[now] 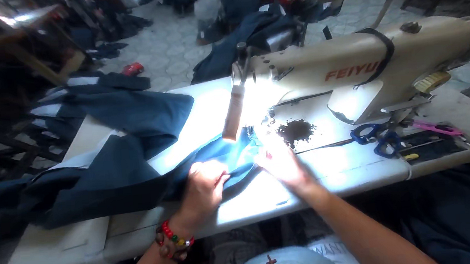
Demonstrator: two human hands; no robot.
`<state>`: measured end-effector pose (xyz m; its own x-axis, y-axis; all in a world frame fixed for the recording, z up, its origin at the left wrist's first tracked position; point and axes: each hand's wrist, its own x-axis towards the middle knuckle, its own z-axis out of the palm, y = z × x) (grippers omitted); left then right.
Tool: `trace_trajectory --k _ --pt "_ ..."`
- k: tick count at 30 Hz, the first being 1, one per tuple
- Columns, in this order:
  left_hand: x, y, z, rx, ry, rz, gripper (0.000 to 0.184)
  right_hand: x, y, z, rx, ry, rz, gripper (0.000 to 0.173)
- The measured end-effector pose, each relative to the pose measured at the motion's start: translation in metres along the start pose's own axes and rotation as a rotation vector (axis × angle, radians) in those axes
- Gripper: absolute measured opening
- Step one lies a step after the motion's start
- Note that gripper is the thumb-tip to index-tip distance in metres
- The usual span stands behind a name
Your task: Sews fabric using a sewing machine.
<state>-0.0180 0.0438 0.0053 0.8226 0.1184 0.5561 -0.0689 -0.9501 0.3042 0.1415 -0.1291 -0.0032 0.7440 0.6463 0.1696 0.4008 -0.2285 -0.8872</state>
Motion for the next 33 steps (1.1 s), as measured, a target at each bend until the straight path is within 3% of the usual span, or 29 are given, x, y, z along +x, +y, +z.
trace_trajectory --k 4,6,10,12,23,26,29,33 --pt "0.001 -0.006 -0.008 0.009 -0.082 0.032 0.020 -0.035 -0.020 0.000 0.076 -0.061 0.356 0.025" --pt "0.002 -0.006 -0.007 -0.009 -0.137 0.072 0.021 -0.035 -0.020 -0.007 0.062 -0.072 0.407 0.027" --pt "0.004 0.000 -0.007 -0.001 -0.165 0.127 0.024 -0.029 -0.013 -0.010 -0.370 0.119 0.057 0.037" --pt "0.005 0.001 -0.007 0.007 -0.169 0.132 0.025 -0.024 -0.011 -0.004 -0.435 0.175 -0.045 0.048" --pt "0.001 0.003 -0.006 0.061 -0.156 0.157 0.024 -0.028 -0.034 0.004 -0.575 -0.105 0.193 0.031" --pt "0.001 0.004 -0.005 0.064 -0.157 0.151 0.025 -0.025 -0.036 0.004 -0.634 -0.114 0.201 0.029" --pt "-0.001 0.007 -0.003 0.056 -0.109 0.155 0.021 -0.024 -0.029 0.007 -0.624 -0.008 0.124 0.024" --pt "0.003 0.033 0.016 0.145 -0.085 0.210 0.058 -0.020 -0.019 0.008 -0.498 0.102 -0.012 0.017"
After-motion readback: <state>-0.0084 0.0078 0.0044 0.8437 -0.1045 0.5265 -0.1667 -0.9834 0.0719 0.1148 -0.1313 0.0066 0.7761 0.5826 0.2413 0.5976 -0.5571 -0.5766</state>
